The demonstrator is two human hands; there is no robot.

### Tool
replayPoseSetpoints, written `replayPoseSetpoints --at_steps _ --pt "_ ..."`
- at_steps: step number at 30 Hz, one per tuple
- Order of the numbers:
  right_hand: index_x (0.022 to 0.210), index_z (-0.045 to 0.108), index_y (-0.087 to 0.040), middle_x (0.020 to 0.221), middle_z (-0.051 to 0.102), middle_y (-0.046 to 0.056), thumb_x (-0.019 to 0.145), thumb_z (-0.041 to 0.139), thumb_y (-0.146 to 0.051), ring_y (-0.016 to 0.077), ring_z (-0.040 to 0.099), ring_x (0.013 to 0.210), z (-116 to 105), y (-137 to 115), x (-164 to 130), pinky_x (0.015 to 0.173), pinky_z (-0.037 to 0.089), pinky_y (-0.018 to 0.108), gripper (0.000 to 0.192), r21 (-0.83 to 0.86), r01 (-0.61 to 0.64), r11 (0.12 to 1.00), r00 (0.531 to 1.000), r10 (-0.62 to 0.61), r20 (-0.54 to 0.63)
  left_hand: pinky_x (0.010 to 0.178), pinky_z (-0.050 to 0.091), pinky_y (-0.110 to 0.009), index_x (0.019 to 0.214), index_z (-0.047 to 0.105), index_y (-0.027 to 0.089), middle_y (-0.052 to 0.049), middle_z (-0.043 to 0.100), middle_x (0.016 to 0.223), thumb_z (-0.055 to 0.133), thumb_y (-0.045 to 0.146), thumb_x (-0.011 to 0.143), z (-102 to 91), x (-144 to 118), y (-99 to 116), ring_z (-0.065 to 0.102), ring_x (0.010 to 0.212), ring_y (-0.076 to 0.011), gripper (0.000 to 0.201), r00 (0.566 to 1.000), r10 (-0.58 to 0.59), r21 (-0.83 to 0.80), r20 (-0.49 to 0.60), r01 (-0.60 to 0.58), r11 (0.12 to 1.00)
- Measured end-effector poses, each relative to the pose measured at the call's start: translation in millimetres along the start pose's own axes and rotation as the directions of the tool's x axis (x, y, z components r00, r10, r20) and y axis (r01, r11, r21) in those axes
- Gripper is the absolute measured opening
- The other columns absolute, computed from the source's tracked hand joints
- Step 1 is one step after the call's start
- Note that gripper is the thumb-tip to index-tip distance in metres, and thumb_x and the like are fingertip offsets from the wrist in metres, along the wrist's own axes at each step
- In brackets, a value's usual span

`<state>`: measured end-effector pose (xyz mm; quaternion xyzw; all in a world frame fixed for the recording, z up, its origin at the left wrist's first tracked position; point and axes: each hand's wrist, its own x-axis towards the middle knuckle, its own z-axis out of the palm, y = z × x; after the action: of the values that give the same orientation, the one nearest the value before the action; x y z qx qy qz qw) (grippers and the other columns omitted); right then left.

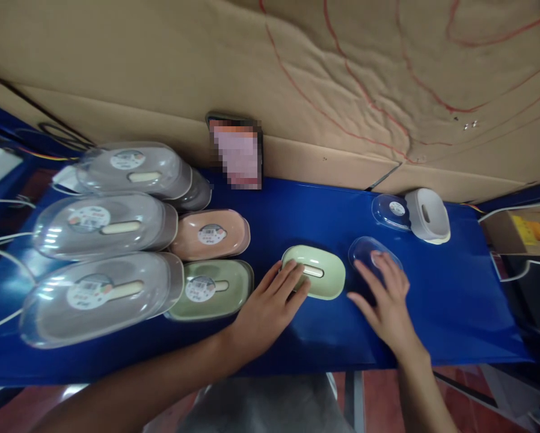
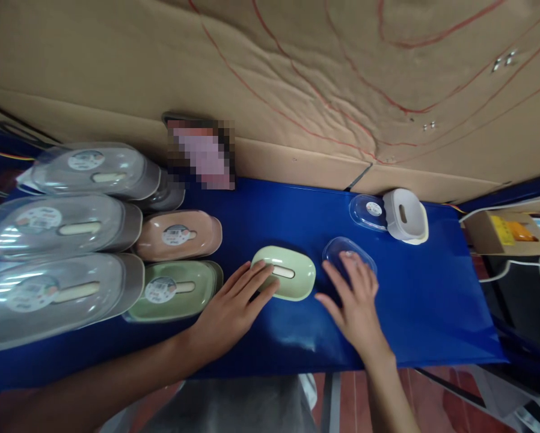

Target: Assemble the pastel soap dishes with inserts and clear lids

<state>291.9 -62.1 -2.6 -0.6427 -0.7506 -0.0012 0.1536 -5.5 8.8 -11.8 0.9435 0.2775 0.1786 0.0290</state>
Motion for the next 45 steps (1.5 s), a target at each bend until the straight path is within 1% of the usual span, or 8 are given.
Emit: replayPoseSetpoints --at_steps 3,6,10,14,26,37,42,45 --pt "0.166 0.044 -0.034 0.175 0.038 0.014 0.105 0.063 -0.053 0.0439 0.036 0.161 -2 32 -5 0.124 0.036 0.073 0.067 -0.011 -0.189 0.982 0.981 0.188 -0.044 0.117 0.055 -0.052 0.145 0.061 0.016 -0.018 0.063 0.152 0.05 0.002 0.101 -2.8 0 2 0.062 0.142 -0.0332 0.047 0.999 -0.023 -0.032 -0.041 0.021 0.999" --pt "0.165 0.046 -0.035 0.172 0.043 0.012 0.105 0.065 -0.048 0.0388 0.045 0.157 -5 38 -7 0.124 0.044 0.066 0.064 0.107 -0.22 0.97 0.97 0.229 -0.082 0.11 0.061 -0.05 0.155 0.053 0.023 -0.018 0.057 0.156 0.052 0.0 0.102 -2.4 -1 4 0.063 0.141 -0.0326 0.058 0.987 -0.069 -0.093 -0.142 0.056 0.994" --pt "0.169 0.038 -0.039 0.176 0.037 0.008 0.104 0.069 -0.038 0.0382 0.04 0.161 -9 9 -1 0.125 0.045 0.064 0.072 0.26 -0.016 0.966 1.0 0.021 -0.019 0.113 0.06 -0.053 0.165 0.042 0.023 -0.019 0.048 0.164 0.057 0.004 0.104 1.7 -4 5 0.054 0.151 -0.0363 0.066 0.985 -0.077 -0.143 -0.152 0.056 0.988" --pt "0.17 0.034 -0.039 0.179 0.032 0.007 0.104 0.069 -0.037 0.0388 0.028 0.166 -5 -22 15 0.125 0.047 0.065 0.075 0.276 0.196 0.941 0.972 -0.223 0.07 0.116 0.057 -0.055 0.167 0.037 0.019 -0.021 0.048 0.164 0.059 0.011 0.106 2.4 -5 5 0.05 0.154 -0.0381 0.065 0.994 -0.076 -0.155 -0.084 0.062 0.986" --pt "0.173 0.027 -0.037 0.176 0.037 0.009 0.103 0.071 -0.041 0.0378 0.032 0.164 6 -19 34 0.123 0.048 0.061 0.083 0.038 0.369 0.929 0.926 -0.37 0.076 0.107 0.062 -0.054 0.149 0.061 0.02 -0.02 0.056 0.152 0.053 0.004 0.103 -4.0 0 8 0.061 0.138 -0.0357 0.049 0.984 -0.076 -0.118 -0.164 0.057 0.991" --pt "0.172 0.031 -0.026 0.18 0.028 0.015 0.11 0.048 -0.058 0.0332 0.029 0.166 26 10 156 0.13 0.03 0.06 0.071 0.043 0.217 0.975 0.975 -0.219 0.041 0.105 0.061 -0.052 0.138 0.068 0.019 -0.02 0.058 0.151 0.059 0.005 0.097 -6.0 1 7 0.061 0.136 -0.0356 0.044 0.988 -0.047 -0.134 -0.148 0.027 0.991" --pt "0.168 0.037 -0.013 0.169 0.043 0.027 0.111 0.044 -0.057 0.0422 0.039 0.159 22 55 121 0.125 0.032 0.068 0.072 -0.165 -0.165 0.972 0.984 0.151 -0.095 0.104 0.062 -0.05 0.137 0.068 0.016 -0.021 0.058 0.149 0.061 0.006 0.098 -6.5 0 5 0.062 0.135 -0.035 0.041 0.989 -0.036 -0.165 -0.146 0.011 0.986" --pt "0.163 0.046 -0.017 0.169 0.044 0.025 0.111 0.045 -0.053 0.0416 0.042 0.157 16 53 80 0.121 0.037 0.067 0.063 -0.184 -0.155 0.971 0.988 0.154 -0.02 0.104 0.062 -0.05 0.136 0.068 0.016 -0.021 0.059 0.149 0.06 0.006 0.098 -3.7 0 4 0.063 0.134 -0.035 0.04 0.988 -0.042 -0.187 -0.147 0.014 0.982"
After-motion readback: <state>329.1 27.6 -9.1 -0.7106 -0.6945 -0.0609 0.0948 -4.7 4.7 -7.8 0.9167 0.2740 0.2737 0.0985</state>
